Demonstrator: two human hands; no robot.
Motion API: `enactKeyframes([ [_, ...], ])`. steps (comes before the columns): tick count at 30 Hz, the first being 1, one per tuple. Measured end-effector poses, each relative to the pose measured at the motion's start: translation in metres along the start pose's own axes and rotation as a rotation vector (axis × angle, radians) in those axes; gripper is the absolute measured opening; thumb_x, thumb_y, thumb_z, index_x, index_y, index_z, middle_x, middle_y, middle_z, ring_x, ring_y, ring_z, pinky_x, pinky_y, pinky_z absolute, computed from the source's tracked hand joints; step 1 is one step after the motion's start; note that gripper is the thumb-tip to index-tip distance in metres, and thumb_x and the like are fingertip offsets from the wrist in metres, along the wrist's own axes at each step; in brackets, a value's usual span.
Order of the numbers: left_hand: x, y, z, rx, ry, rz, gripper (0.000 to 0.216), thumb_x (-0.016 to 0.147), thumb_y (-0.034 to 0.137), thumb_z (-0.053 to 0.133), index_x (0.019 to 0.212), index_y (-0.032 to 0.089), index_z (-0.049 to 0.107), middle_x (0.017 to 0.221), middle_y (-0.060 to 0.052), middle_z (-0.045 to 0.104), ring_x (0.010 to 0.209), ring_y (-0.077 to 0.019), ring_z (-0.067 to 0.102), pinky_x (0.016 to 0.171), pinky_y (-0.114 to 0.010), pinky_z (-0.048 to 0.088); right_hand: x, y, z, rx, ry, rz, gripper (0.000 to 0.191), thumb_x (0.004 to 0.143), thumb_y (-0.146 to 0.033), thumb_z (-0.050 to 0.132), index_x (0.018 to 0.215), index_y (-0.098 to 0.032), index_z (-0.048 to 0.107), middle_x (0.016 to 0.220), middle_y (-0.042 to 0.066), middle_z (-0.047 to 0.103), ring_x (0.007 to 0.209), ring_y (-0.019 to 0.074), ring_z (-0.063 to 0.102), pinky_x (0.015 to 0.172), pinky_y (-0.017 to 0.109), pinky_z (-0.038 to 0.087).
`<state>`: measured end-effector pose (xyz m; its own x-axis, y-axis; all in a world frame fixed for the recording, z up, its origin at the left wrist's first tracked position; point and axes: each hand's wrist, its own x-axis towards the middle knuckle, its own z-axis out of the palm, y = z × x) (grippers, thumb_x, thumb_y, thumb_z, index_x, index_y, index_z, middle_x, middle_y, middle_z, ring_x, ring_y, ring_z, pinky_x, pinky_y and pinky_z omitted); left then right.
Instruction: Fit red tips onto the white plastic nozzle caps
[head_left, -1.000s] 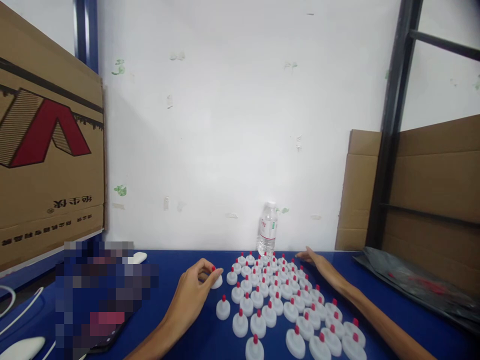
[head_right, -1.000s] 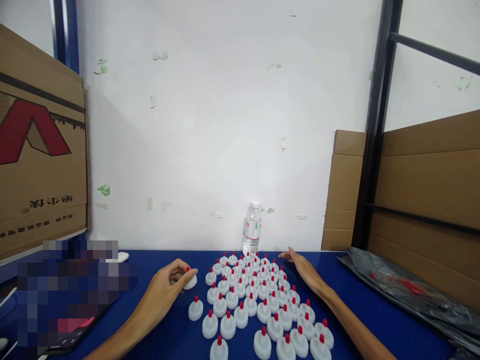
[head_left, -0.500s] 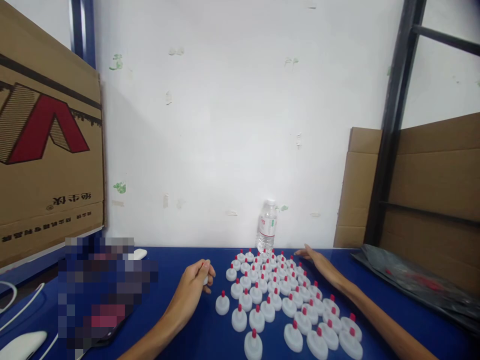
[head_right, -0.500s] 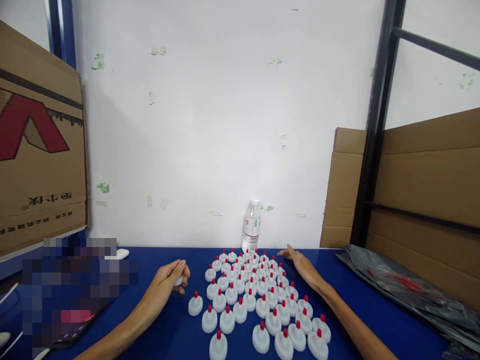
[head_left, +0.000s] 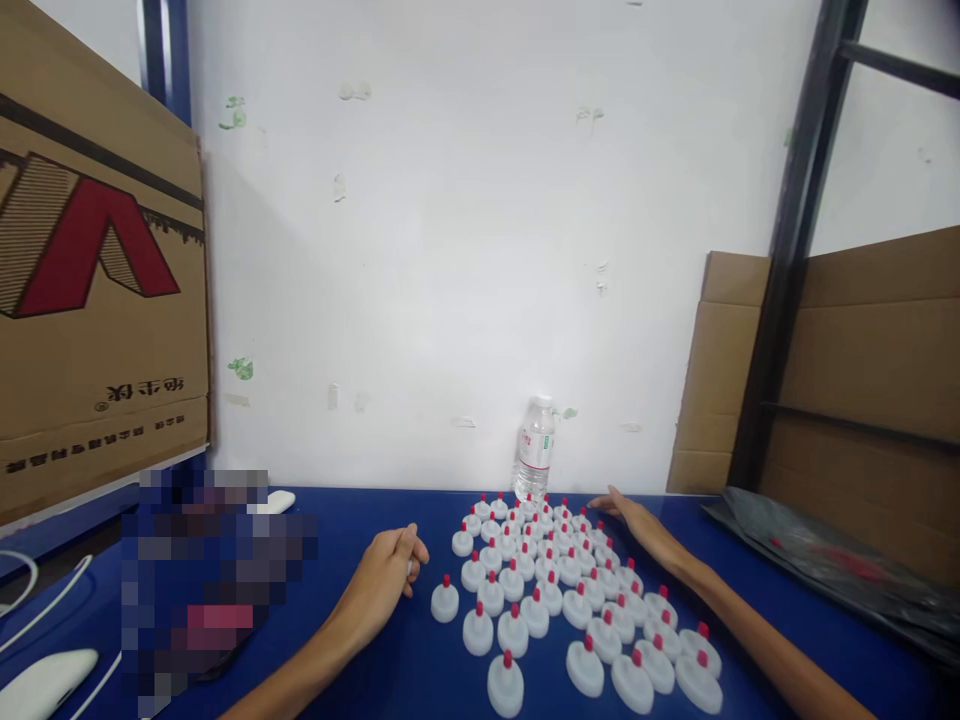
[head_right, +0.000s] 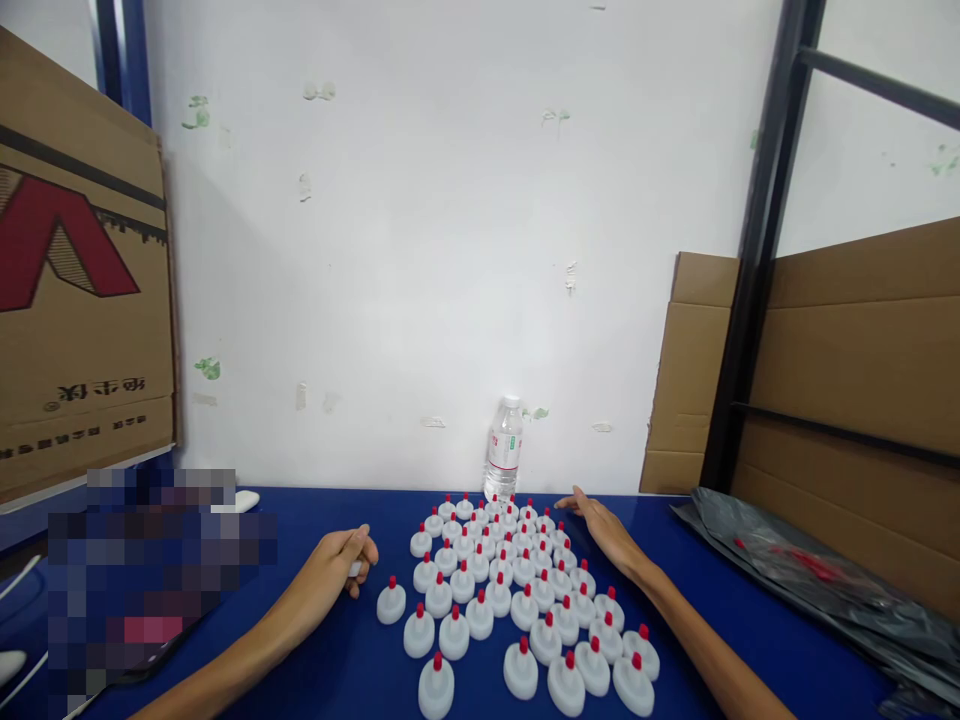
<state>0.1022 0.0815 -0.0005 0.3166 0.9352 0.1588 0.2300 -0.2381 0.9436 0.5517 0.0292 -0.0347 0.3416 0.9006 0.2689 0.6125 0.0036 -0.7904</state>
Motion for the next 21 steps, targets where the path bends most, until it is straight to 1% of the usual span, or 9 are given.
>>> enactKeyframes([
  [2, -0.0009, 0.0023, -0.001, 0.052, -0.004, 0.029, 0.066, 0.072, 0.087, 0.039, 0.057, 0.023, 0.049, 0.054, 0.002, 0.047, 0.049, -0.0147, 0.047, 0.053, -0.03, 0.04, -0.0007, -0.0011, -0.0001, -0.002, 0.002, -0.003, 0.077, 0.092, -0.081, 0.027, 0.104, -0.025, 0.077, 0.123, 0.008, 0.074, 0.12, 0.0327, 0.064, 0.116, 0.049, 0.036],
  [4, -0.0021, 0.0048, -0.0022, 0.1, -0.01, 0.054, 0.065, 0.076, 0.084, 0.037, 0.055, 0.024, 0.045, 0.054, 0.002, 0.049, 0.047, -0.0138, 0.045, 0.053, -0.03, 0.038, -0.0017, -0.0028, -0.0003, -0.005, 0.002, -0.006, 0.076, 0.092, -0.081, 0.028, 0.103, -0.025, 0.077, 0.121, 0.007, 0.074, 0.119, 0.0329, 0.064, 0.116, 0.05, 0.036],
  [10, -0.0048, 0.0082, -0.0034, 0.205, -0.028, 0.087, 0.061, 0.086, 0.076, 0.031, 0.054, 0.025, 0.041, 0.051, 0.003, 0.044, 0.048, -0.0147, 0.041, 0.054, -0.03, 0.031, -0.005, -0.0093, -0.0011, -0.017, 0.001, -0.01, 0.077, 0.09, -0.083, 0.03, 0.098, -0.025, 0.079, 0.122, 0.008, 0.074, 0.119, 0.034, 0.063, 0.116, 0.051, 0.035],
  [16, -0.007, 0.0061, -0.003, 0.263, -0.023, 0.111, 0.061, 0.089, 0.073, 0.029, 0.053, 0.025, 0.041, 0.053, 0.002, 0.046, 0.055, -0.0165, 0.046, 0.063, -0.031, 0.033, -0.0043, -0.0086, -0.0007, -0.025, 0.0, -0.011, 0.076, 0.09, -0.083, 0.03, 0.098, -0.025, 0.079, 0.122, 0.007, 0.074, 0.12, 0.0341, 0.063, 0.116, 0.051, 0.034],
  [21, -0.0098, 0.0068, -0.0028, 0.249, -0.041, 0.072, 0.058, 0.089, 0.074, 0.027, 0.058, 0.026, 0.037, 0.047, 0.005, 0.042, 0.047, -0.0147, 0.04, 0.057, -0.03, 0.031, -0.0027, -0.0065, -0.0003, -0.03, 0.004, -0.019, 0.077, 0.09, -0.083, 0.03, 0.098, -0.025, 0.079, 0.121, 0.008, 0.074, 0.119, 0.0345, 0.064, 0.116, 0.051, 0.035],
])
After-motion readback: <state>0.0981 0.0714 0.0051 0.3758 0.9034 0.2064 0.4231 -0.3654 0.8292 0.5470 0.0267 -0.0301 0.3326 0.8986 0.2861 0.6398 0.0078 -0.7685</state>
